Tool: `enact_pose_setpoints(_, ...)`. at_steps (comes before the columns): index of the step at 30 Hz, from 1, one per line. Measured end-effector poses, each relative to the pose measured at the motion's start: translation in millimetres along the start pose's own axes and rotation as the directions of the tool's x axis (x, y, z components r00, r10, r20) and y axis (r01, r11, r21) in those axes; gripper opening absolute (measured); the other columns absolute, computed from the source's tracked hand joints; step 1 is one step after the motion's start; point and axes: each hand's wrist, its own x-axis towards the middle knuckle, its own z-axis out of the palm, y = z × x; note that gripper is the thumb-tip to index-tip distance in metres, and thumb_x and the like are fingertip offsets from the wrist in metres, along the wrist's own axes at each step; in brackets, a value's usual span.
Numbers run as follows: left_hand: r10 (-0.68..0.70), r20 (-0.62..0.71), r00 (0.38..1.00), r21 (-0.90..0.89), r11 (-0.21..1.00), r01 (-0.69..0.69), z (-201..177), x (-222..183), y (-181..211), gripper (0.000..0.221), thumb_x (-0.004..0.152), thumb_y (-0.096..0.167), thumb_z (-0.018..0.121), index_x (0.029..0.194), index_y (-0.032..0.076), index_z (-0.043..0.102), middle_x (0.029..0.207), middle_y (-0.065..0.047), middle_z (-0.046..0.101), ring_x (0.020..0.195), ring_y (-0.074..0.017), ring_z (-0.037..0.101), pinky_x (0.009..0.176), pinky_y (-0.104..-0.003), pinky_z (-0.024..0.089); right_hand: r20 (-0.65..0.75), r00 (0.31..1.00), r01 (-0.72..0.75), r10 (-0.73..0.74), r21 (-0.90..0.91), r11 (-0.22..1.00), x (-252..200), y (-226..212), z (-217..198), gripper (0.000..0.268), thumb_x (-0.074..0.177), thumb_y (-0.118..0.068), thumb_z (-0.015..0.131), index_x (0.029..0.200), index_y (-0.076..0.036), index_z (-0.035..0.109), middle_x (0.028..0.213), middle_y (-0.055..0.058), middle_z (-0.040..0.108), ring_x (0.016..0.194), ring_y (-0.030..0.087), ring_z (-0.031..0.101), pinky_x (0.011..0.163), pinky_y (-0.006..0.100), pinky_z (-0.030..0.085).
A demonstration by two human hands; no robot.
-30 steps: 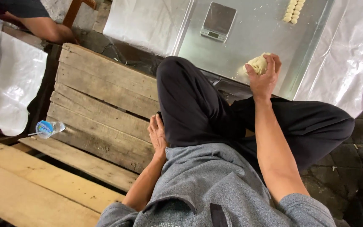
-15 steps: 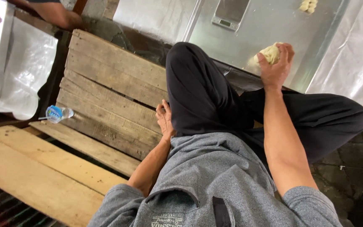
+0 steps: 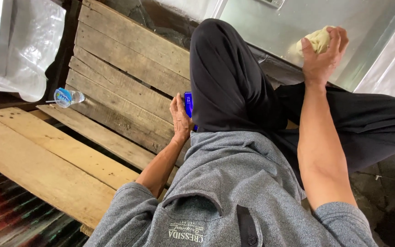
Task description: Rolling small pieces of dough into uniform balls and arranging them on a metal tray.
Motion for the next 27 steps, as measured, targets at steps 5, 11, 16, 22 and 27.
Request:
enact_pose_setpoints(5,-0.079,-0.110,0.991,-0.043,0.996,0.075,-17.5,3.2,-2.9,0.067,0.096,0.031,0.069,0.151,0.002,0.041,0.138,-0.020,0.043,0.121,-0.0319,0.048,0.105,-0.047,0.044,-0.017,1.000,0.014,-0.015,-0.013,1.000,-1.6,4.9,2.0,0.048,0.098,-0.026,0.091,0.128,-0.004,0.061,0.132,0.014,0.051,0.111,0.033,0.063,0.079,0.046,0.058)
enact_pose_setpoints(11,-0.317,-0.324,0.891,-0.303,0.927,0.220,-40.2,44.0,27.4,0.051,0.100,0.030,0.056,0.142,0.001,0.053,0.123,-0.016,0.056,0.099,-0.0228,0.062,0.084,-0.036,0.059,-0.011,0.999,0.045,-0.046,-0.102,0.994,0.2,8.0,5.4,0.050,0.101,-0.038,0.083,0.129,-0.005,0.059,0.130,0.014,0.052,0.110,0.032,0.061,0.079,0.047,0.056)
enact_pose_setpoints(16,-0.355,-0.414,0.838,-0.464,0.875,0.140,-67.0,105.3,84.9,0.050,0.103,0.033,0.058,0.145,0.007,0.053,0.133,-0.013,0.057,0.111,-0.0242,0.065,0.092,-0.035,0.057,0.040,0.994,0.111,-0.105,-0.223,0.969,5.4,0.6,4.5,0.057,0.109,-0.056,0.065,0.131,-0.004,0.053,0.129,0.017,0.050,0.110,0.035,0.056,0.080,0.052,0.052)
enact_pose_setpoints(22,-0.054,-0.507,0.860,-0.567,0.773,-0.286,-74.8,175.5,179.1,0.034,0.106,0.013,0.061,0.140,0.013,0.059,0.143,-0.013,0.057,0.125,-0.0219,0.067,0.105,-0.034,0.066,0.238,0.961,0.000,0.142,-0.512,0.859,13.4,5.5,3.6,0.107,0.074,-0.039,0.117,0.141,-0.015,0.037,0.141,0.017,0.040,0.125,0.045,0.046,0.080,0.057,0.067)
enact_pose_setpoints(27,0.283,-0.370,0.885,-0.413,0.803,-0.430,-46.0,205.0,242.5,0.035,0.108,0.024,0.066,0.141,0.025,0.056,0.129,0.000,0.065,0.101,-0.0129,0.062,0.068,-0.023,0.060,0.196,0.927,-0.211,0.321,-0.435,0.875,29.2,18.0,-5.0,0.068,0.076,-0.026,0.100,0.127,-0.015,0.056,0.119,0.013,0.060,0.099,0.035,0.059,0.068,0.042,0.057)
